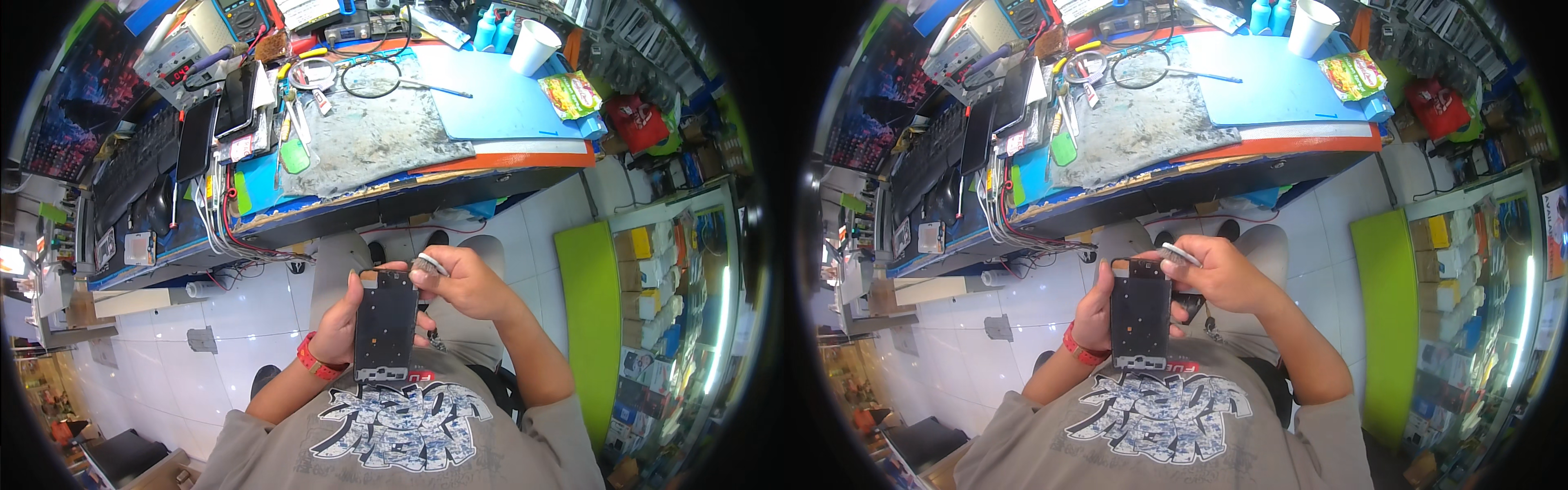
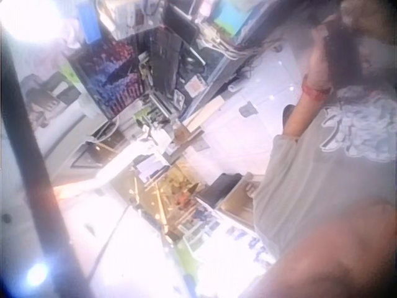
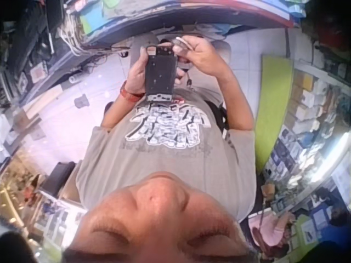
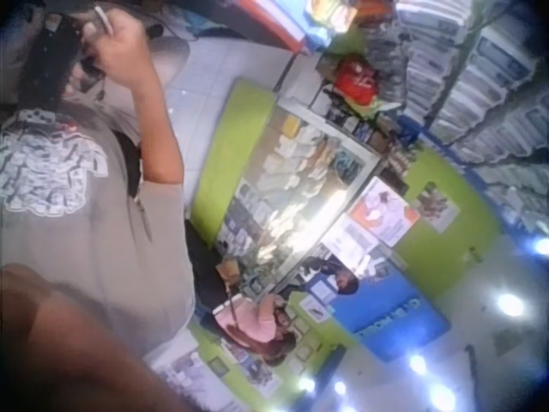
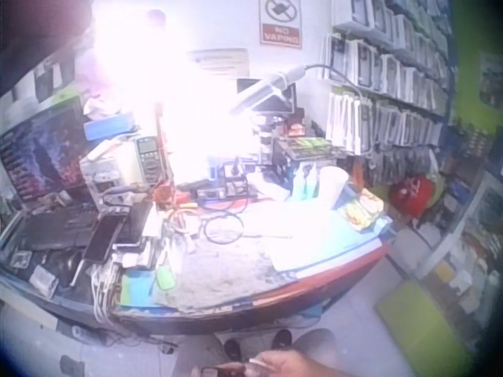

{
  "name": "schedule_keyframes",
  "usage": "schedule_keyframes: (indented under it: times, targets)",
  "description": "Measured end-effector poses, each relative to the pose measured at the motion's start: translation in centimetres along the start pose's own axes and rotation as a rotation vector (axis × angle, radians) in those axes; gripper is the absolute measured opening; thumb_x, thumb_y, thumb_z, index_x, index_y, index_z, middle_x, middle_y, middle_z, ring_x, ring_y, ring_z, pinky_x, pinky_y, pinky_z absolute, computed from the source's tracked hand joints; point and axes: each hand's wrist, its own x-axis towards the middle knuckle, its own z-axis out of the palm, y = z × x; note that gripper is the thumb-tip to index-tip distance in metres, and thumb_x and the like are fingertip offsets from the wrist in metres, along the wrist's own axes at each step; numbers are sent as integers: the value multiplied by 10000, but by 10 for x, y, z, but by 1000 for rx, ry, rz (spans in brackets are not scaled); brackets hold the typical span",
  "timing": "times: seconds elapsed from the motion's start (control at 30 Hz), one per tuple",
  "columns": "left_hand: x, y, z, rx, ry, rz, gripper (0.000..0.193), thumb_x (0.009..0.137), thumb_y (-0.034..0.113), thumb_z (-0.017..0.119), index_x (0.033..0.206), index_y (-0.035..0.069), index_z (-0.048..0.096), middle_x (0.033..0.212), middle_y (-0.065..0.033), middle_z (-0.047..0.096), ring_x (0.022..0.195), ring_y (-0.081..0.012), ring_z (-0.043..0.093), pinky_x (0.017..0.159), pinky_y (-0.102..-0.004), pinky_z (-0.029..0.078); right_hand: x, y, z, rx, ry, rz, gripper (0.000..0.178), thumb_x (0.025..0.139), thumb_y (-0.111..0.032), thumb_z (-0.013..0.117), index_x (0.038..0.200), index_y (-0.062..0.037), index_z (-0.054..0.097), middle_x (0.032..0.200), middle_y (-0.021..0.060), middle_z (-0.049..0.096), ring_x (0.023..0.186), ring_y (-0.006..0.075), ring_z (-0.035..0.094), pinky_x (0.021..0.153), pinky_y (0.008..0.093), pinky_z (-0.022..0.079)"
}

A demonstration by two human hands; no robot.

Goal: The person cleans the internal frame of a mobile phone using a tool and a cloth to remove debris.

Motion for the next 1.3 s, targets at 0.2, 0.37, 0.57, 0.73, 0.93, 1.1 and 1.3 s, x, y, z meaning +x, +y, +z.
schedule_keyframes:
  times: [0.2,0.37,0.57,0.73,0.93,1.1,1.3]
  targets:
    - [3,0,7,-100,95,66,686,1049,656,235,1447,121,396,1410,-241,507,1107,-405,670,835,-503,620,-10,-12,5,-678,469,-281,221,998,-230,657,1010,-14,613,907,121,680,809,255,691,714,393,527]
    - [2,0,9,-44,221,-62,688,1062,644,208,1410,103,453,1258,-248,623,994,-362,714,802,-445,630,-7,-15,13,-936,277,-574,207,941,-224,683,854,-51,608,780,106,620,700,325,642,628,436,493]
    - [2,0,16,12,255,-85,766,1062,653,170,1376,45,515,1052,-250,701,867,-322,742,781,-370,613,-4,-7,13,-967,348,-655,226,886,-209,733,768,-73,597,711,88,585,600,299,599,536,407,454]
    - [2,-3,13,22,240,-83,771,1057,663,188,1391,48,511,1080,-254,698,856,-313,741,776,-356,606,-11,-15,15,-916,353,-648,205,882,-163,731,759,-67,598,701,87,584,597,293,602,541,414,451]
    - [-1,-1,11,-62,217,-83,767,1058,661,205,1389,46,521,1065,-243,695,851,-321,737,777,-372,612,-22,-4,-4,-992,625,-588,204,884,-126,730,753,-52,592,688,86,589,570,287,583,533,404,438]
    - [5,-4,10,-111,227,-79,765,1057,659,216,1381,35,519,1062,-245,679,843,-351,722,759,-419,622,-29,-9,17,-903,523,-550,176,859,-107,741,770,-50,600,690,84,574,599,285,593,536,395,450]
    - [-3,-4,12,-2,347,-94,794,1049,674,217,1367,12,519,1079,-221,671,878,-370,701,769,-458,622,-9,-2,30,-1017,547,-666,196,850,-132,748,760,-63,589,734,95,566,619,289,599,527,400,455]
